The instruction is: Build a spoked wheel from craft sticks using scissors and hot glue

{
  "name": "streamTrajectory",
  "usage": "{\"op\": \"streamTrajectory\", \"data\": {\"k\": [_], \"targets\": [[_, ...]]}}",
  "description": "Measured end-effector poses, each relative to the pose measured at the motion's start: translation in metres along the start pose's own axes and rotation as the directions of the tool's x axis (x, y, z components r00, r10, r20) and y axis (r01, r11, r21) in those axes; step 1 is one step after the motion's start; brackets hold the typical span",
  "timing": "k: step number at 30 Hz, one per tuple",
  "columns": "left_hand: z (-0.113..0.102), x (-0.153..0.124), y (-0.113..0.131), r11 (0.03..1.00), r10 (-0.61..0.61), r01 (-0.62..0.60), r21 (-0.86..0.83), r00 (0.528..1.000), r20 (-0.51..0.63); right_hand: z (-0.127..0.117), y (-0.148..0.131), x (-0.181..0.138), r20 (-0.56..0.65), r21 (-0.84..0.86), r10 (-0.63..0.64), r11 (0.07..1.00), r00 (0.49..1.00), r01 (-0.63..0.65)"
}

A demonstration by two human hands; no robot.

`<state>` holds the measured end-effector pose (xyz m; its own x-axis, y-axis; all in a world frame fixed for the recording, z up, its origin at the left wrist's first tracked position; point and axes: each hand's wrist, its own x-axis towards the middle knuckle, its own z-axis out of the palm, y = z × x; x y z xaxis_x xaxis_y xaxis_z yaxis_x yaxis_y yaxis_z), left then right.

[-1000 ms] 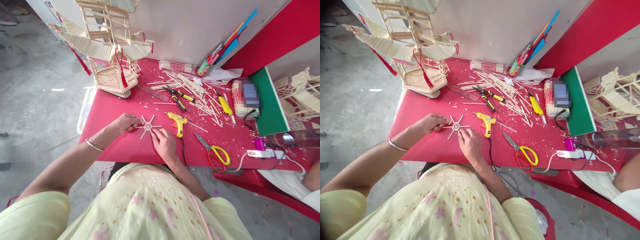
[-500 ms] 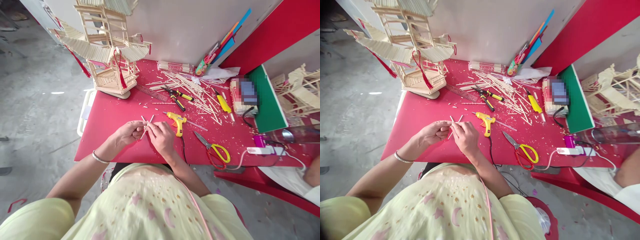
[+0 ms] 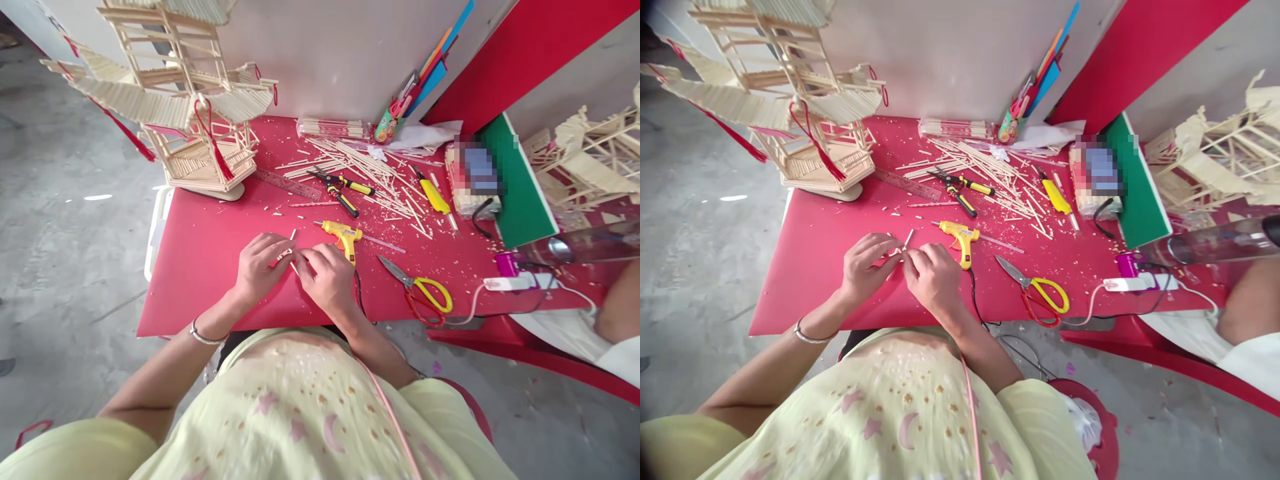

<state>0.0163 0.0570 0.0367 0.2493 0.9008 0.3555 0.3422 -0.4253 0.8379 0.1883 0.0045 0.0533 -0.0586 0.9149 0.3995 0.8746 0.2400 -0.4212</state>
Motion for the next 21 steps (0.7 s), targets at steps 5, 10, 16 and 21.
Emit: {"op": "streamTrajectory", "data": {"k": [5,10,16,21], "targets": [[0.012,-0.001,-0.003,0.997,0.08,-0.079,-0.015,0.996,0.042,-0.003,0.004,-0.006,-0.023,-0.018,0.012,1.0,1.0,-0.012],[0.02,-0.001,0.009,0.996,0.002,0.001,-0.088,0.999,0.032,-0.01,0.009,-0.012,-0.038,0.065,0.036,0.997,0.999,-0.034],[0.027,0.006,0.019,0.81,-0.436,0.39,-0.437,0.9,-0.005,-0.031,0.048,-0.015,-0.086,0.005,0.193,0.981,0.977,-0.193],[0.035,0.01,0.02,0.48,-0.563,0.514,-0.711,0.802,0.199,-0.078,0.109,-0.045,-0.023,-0.373,0.463,0.818,0.886,-0.438]]}}
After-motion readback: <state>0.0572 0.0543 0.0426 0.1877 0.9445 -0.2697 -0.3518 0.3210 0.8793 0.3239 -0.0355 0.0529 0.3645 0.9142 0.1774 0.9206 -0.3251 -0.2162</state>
